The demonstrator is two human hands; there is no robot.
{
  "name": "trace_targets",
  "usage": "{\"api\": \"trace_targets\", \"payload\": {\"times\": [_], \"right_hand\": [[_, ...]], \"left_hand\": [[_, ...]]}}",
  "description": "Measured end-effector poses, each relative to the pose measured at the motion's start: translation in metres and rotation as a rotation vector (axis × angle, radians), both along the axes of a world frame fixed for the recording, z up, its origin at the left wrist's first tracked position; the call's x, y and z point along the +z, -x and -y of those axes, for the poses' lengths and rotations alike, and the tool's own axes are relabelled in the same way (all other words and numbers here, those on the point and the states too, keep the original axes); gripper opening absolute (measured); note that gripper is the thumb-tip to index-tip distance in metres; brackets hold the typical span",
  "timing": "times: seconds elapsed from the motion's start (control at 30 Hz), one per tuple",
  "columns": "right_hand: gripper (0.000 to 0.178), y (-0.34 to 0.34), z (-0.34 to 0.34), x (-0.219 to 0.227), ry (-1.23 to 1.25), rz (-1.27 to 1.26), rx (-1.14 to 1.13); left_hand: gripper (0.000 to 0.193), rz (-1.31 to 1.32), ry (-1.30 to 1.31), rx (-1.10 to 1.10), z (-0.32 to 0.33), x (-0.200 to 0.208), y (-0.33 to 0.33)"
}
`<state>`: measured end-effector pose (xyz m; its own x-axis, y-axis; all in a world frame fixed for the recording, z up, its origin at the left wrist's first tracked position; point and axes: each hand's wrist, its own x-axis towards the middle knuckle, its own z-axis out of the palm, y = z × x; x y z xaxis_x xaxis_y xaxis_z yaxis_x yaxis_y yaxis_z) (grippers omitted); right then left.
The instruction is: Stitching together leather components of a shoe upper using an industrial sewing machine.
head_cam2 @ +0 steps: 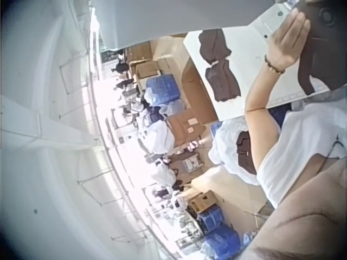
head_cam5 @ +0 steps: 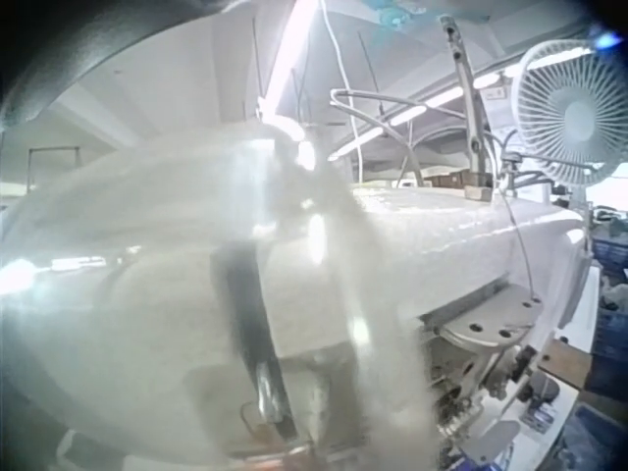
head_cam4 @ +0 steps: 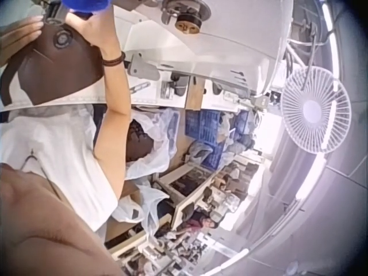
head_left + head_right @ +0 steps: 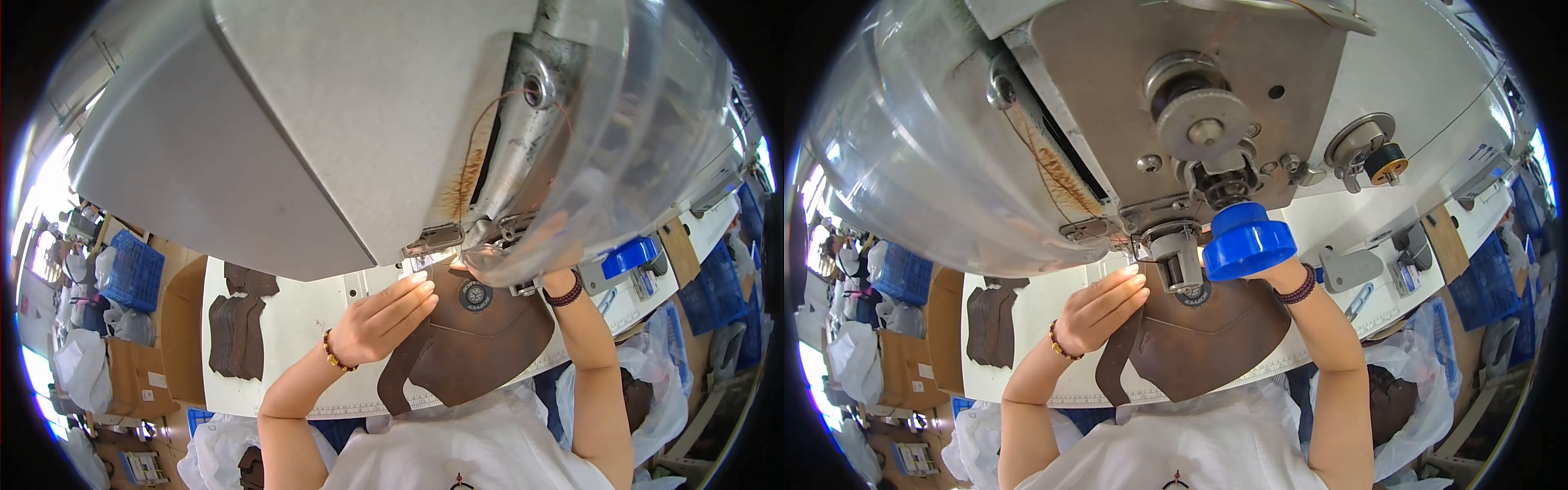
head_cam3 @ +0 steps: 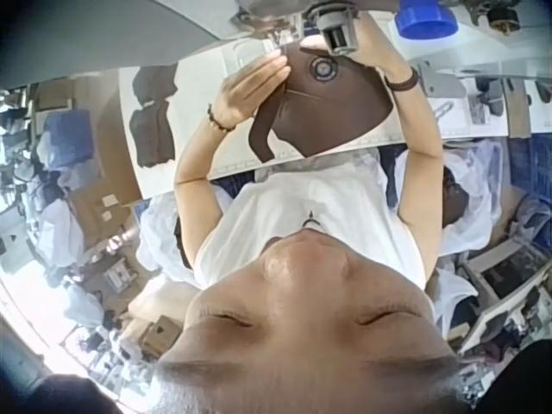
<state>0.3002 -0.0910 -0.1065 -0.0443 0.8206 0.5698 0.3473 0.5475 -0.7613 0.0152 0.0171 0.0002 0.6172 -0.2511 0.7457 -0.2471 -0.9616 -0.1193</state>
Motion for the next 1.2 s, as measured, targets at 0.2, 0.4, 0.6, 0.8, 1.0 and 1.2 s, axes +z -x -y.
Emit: {"api": "trace_targets", "payload": {"times": [0.2, 0.4, 0.6, 0.8, 1.0, 1.2], "right_hand": [[0.051, 0.001, -0.002, -0.001, 0.009, 0.096, -0.005], [0.051, 0.005, 0.006, 0.016, -0.042, 0.203, -0.186], [0.028, 0.003, -0.004, 0.017, -0.283, 0.385, -0.256], [0.005, 0.011, -0.012, 0.045, 0.171, 1.161, -0.359], [0.013, 0.010, -0.010, 0.057, 0.215, 1.088, -0.345], [0.020, -0.021, -0.006, 0.022, 0.138, 0.217, -0.055]], "left_hand": [[0.027, 0.005, -0.036, 0.005, -0.001, 0.000, -0.001], [0.028, -0.038, -0.065, 0.036, 0.000, 0.002, 0.000], [0.029, -0.066, -0.097, 0.057, -0.001, 0.005, 0.002], [0.026, -0.012, -0.066, 0.045, -0.004, 0.014, -0.003], [0.029, -0.011, -0.076, 0.093, -0.005, 0.019, -0.006], [0.031, -0.035, -0.071, 0.105, -0.007, 0.014, -0.006]]}}
